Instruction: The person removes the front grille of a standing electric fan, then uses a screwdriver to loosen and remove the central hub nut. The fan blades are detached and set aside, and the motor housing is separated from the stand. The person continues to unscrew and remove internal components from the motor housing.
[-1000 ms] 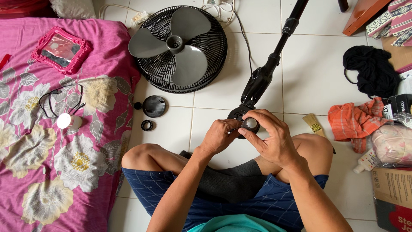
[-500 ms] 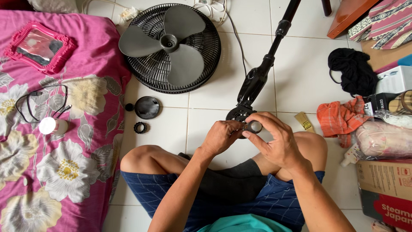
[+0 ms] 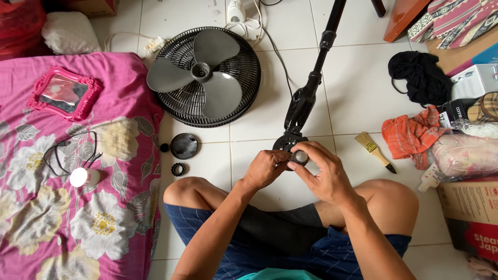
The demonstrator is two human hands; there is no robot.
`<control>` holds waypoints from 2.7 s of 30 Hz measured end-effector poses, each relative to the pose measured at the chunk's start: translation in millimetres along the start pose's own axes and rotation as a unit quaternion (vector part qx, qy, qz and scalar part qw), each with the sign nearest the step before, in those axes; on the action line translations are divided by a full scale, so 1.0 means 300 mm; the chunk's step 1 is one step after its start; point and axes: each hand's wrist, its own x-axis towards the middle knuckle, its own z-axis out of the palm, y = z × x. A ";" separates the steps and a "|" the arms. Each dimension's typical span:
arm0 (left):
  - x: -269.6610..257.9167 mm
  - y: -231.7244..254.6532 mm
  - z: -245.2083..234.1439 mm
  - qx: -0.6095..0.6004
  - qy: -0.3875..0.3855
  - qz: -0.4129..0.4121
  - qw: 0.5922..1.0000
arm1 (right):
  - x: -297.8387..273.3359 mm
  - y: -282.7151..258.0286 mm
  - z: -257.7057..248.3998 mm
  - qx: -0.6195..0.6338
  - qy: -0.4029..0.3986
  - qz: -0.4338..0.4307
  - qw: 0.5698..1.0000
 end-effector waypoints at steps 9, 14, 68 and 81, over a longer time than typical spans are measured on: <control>-0.049 0.060 0.092 0.043 0.089 -0.077 0.992 | 0.009 0.118 -0.068 0.078 -0.066 -0.090 0.991; -0.030 0.094 0.119 0.061 0.106 -0.066 0.990 | 0.009 0.150 -0.102 0.092 -0.097 -0.067 0.989; -0.045 0.027 0.106 0.000 0.117 -0.016 0.993 | -0.018 0.077 -0.033 0.006 -0.050 -0.056 0.997; -0.055 0.018 0.118 0.015 0.116 -0.047 0.992 | -0.022 0.073 -0.022 -0.012 -0.048 -0.078 0.996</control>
